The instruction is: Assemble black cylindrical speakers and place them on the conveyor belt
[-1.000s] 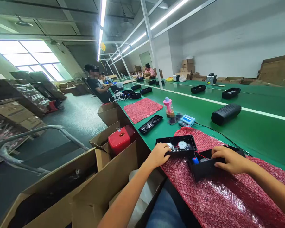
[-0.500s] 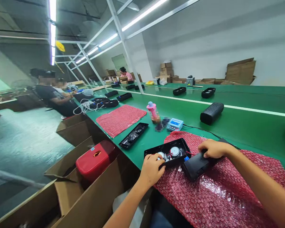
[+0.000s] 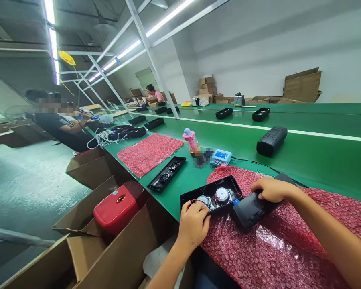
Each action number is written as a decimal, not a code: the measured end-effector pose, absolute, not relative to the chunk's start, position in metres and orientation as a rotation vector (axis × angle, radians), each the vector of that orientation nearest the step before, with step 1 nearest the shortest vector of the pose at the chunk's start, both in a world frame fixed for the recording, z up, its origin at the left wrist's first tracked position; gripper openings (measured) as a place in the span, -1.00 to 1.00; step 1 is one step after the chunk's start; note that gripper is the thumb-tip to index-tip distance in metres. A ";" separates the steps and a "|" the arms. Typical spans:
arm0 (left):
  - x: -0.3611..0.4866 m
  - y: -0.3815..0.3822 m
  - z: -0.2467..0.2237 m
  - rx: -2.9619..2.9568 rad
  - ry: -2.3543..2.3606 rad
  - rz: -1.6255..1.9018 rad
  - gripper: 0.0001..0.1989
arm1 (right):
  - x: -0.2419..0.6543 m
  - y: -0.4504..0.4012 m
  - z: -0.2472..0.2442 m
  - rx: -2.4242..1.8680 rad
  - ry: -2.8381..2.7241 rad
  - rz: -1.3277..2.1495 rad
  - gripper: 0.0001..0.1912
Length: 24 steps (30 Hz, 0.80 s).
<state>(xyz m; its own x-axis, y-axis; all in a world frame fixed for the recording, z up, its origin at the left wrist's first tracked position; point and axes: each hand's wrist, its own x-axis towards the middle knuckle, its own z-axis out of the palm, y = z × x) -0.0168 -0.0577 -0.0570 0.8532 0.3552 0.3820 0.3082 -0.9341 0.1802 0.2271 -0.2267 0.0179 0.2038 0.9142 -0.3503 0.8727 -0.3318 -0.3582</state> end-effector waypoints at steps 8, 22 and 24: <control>-0.015 -0.058 -0.061 2.927 0.550 0.657 -0.87 | 0.222 -0.231 0.019 -2.340 -1.727 0.749 -0.88; -0.014 -0.058 -0.062 2.980 0.492 0.723 -0.87 | 0.200 -0.281 -0.006 -2.142 -1.754 0.365 -0.85; -0.014 -0.058 -0.063 2.979 0.496 0.737 -0.88 | 0.185 -0.294 -0.027 -2.138 -1.714 0.138 -0.82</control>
